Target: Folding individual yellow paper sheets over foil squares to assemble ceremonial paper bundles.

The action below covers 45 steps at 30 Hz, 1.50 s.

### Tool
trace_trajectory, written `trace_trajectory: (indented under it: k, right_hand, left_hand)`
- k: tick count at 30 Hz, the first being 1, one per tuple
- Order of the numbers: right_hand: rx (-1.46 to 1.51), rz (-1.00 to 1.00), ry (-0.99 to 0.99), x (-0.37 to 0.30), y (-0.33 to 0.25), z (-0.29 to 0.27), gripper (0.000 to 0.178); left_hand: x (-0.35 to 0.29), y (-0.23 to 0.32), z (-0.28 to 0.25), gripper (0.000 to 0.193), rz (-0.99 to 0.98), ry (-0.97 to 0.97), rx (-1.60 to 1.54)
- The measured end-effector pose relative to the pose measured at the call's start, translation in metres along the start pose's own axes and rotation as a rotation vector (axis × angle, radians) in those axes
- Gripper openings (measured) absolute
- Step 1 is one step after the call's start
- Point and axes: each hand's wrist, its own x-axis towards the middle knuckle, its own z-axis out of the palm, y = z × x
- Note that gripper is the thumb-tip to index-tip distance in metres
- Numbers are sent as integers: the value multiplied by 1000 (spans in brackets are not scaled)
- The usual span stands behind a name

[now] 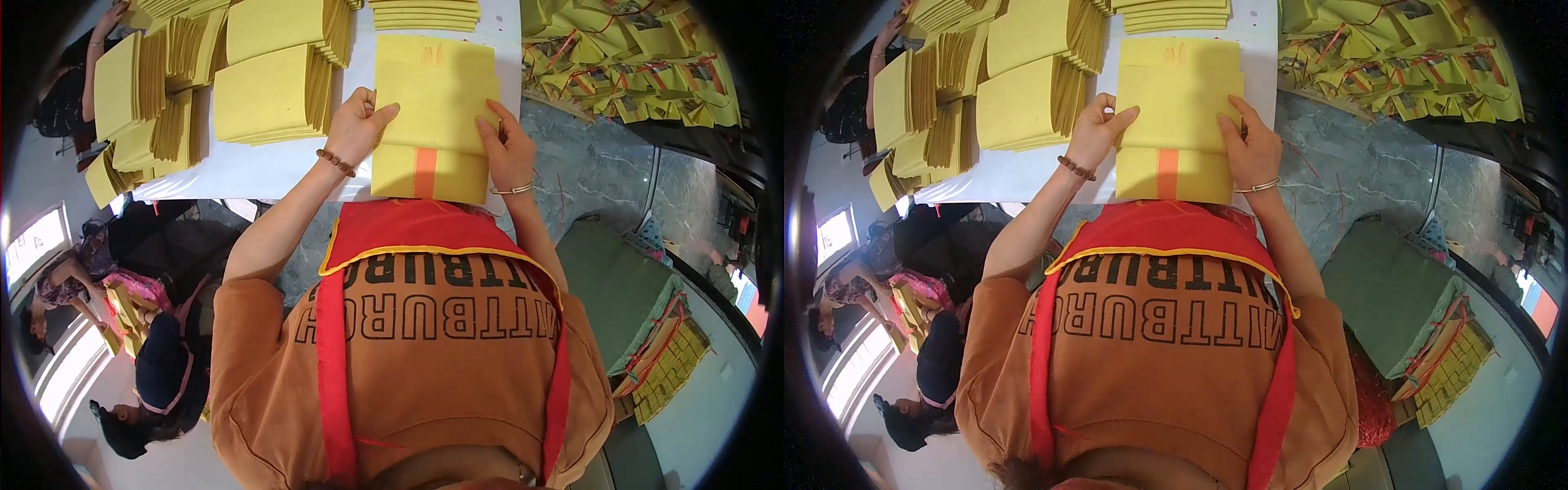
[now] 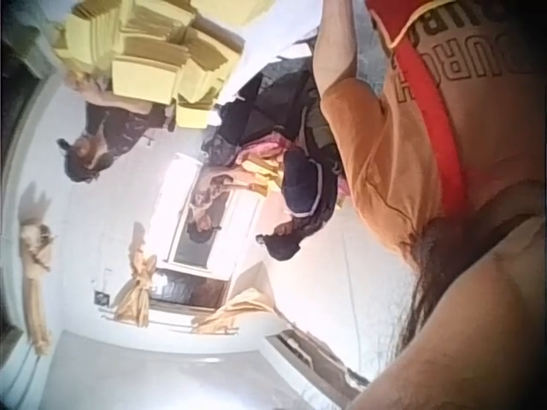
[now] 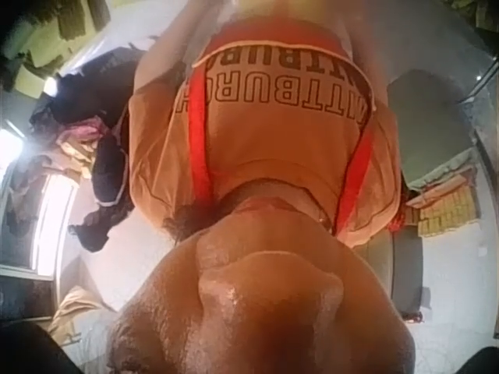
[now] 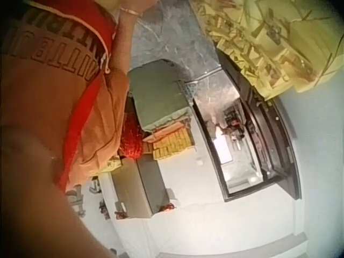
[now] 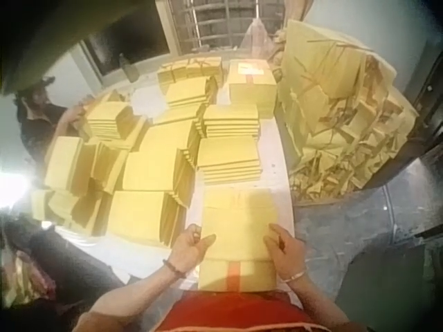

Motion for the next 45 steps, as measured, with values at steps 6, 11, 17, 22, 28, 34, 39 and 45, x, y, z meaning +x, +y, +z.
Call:
trace_trajectory:
  k: [6,11,17,22,28,34,39,45]
  right_hand:
    - [-7,-11,11,0,1,1,33]
    - [-8,-23,27,0,2,2,33]
    - [-14,-14,33,0,0,1,33]
    - [-254,-101,-10,-1,-4,-5,35]
    - [-697,-583,-144,-1,-29,0,49]
    - [-631,-427,-259,-3,-2,14,54]
    - [-662,-432,-258,-3,-1,16,56]
    - [-642,-443,-252,-3,2,18,57]
  left_hand:
    - [-16,6,5,29,143,163,120]
    - [-30,24,23,42,768,440,879]
    - [-9,8,47,51,841,122,1137]
    - [-4,-5,48,54,834,156,1165]
    - [-4,-4,49,56,782,117,1166]
    - [-5,-3,44,55,774,70,1059]
    - [-9,16,25,54,769,-100,769]
    - [-22,22,21,54,1105,-141,1243]
